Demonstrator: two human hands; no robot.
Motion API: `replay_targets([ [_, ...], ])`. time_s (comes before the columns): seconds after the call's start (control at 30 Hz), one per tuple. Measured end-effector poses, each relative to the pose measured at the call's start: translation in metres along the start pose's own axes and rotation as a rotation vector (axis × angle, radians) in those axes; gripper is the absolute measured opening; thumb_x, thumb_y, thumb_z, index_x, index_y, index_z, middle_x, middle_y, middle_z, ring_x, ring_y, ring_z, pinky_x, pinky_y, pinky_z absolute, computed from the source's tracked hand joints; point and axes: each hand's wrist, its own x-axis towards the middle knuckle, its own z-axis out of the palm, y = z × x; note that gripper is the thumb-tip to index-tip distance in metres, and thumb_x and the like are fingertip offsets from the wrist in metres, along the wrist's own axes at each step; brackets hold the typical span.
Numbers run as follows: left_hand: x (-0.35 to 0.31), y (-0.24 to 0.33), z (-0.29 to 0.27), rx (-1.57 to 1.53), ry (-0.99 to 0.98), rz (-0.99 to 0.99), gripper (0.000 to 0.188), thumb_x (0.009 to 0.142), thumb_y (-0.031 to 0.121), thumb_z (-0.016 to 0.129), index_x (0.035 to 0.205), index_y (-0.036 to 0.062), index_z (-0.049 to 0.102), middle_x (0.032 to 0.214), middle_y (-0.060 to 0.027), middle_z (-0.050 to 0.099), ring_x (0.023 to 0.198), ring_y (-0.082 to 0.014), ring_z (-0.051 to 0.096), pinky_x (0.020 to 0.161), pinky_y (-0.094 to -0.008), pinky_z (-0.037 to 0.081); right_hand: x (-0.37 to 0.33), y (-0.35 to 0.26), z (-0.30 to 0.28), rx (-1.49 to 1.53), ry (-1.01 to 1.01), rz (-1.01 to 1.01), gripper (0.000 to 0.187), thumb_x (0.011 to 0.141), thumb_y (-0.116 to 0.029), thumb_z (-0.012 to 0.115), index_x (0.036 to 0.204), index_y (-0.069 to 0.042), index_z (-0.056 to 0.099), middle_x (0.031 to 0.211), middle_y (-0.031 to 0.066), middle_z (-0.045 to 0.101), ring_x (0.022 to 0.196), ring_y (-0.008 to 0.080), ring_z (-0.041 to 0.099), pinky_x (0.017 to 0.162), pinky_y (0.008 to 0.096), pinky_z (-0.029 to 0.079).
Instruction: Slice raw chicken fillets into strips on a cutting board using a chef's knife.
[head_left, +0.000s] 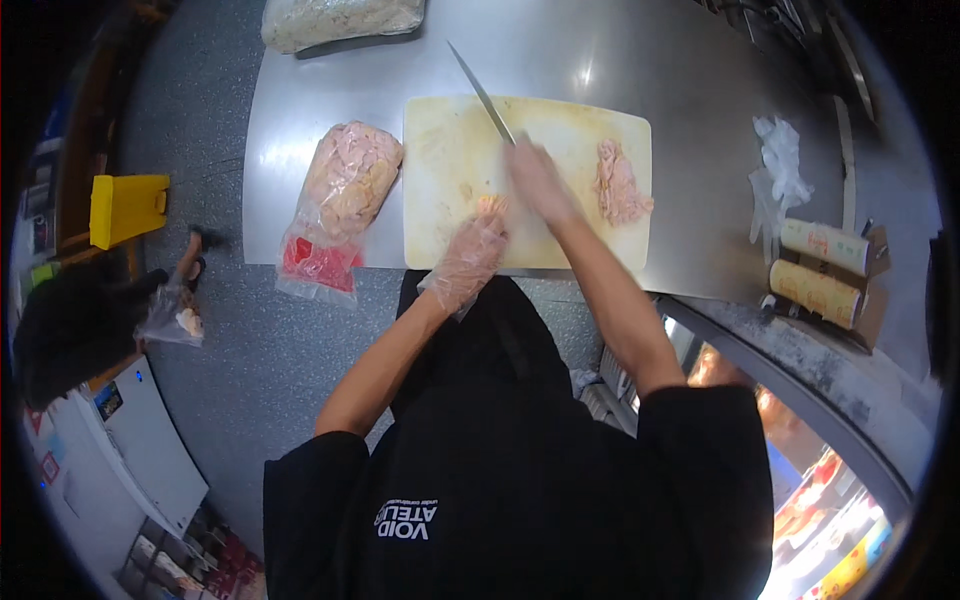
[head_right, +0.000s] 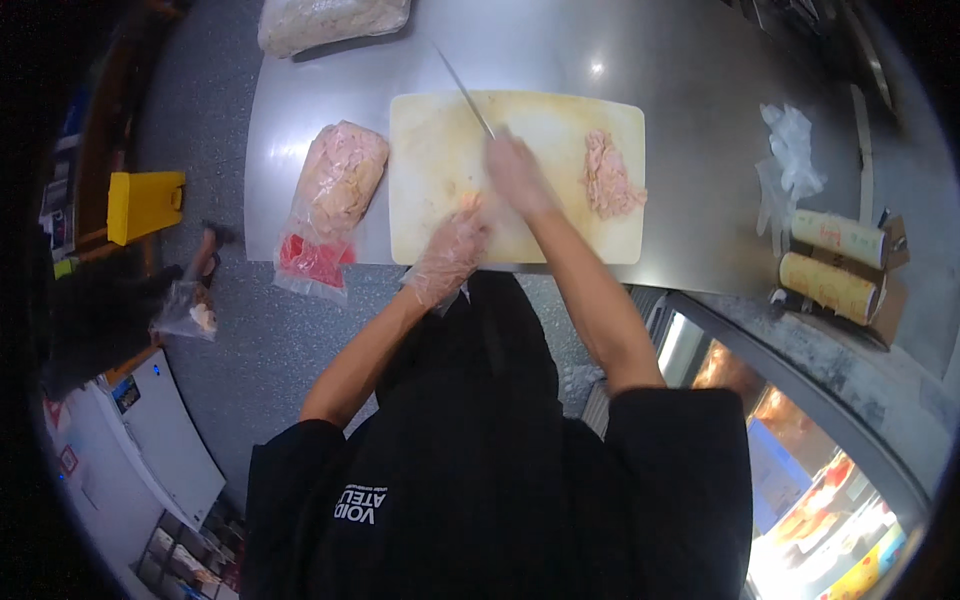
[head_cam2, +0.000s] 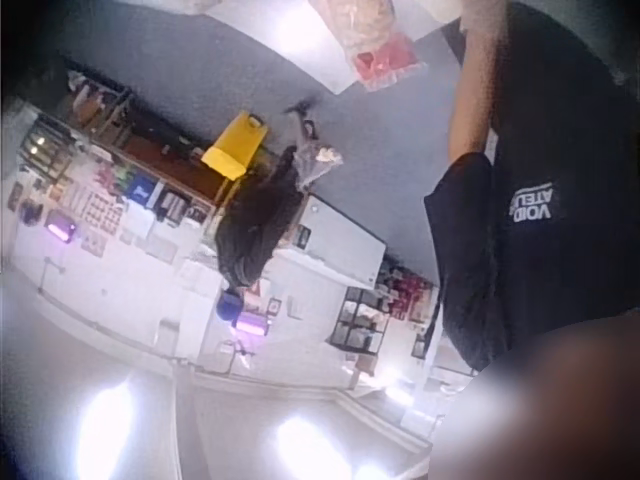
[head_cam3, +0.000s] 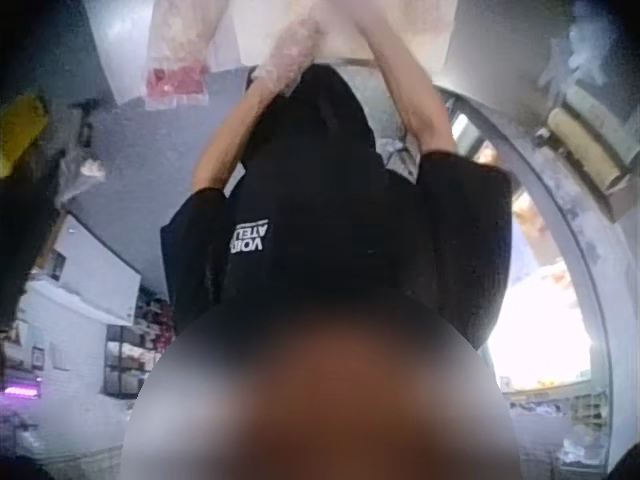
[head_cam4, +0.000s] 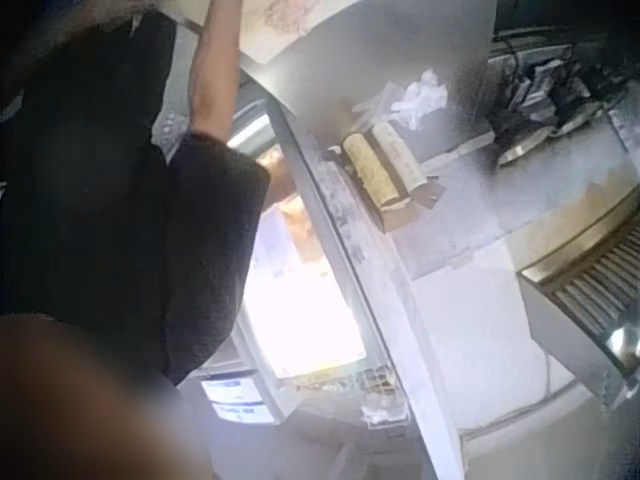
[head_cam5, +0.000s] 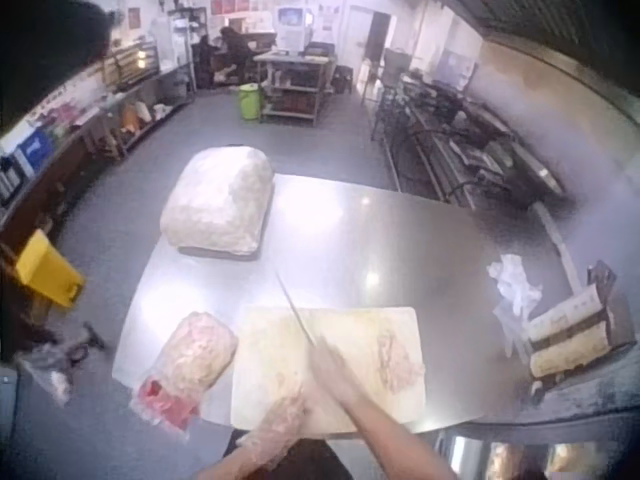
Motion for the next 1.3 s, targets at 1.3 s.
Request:
replay_targets([
  [1.3, 0.005, -0.013, 0.039, -0.003, -0.002, 0.033, 0.015, 0.079, 0.011, 0.056, 0.092, 0.0055, 0.06, 0.088, -0.0137, 0.056, 0.091, -0.0317, 0.056, 0.081, -0.0438, 0.047, 0.034, -0.03, -0.01, 0.175, 0.032, 0.21, 0.027, 0.093, -0.021, 0.04, 0.099, 0.002, 0.052, 0.086, 0.0316, 0.062, 0.088, 0.0478, 0.061, 0.073, 0.0545, 0.048],
])
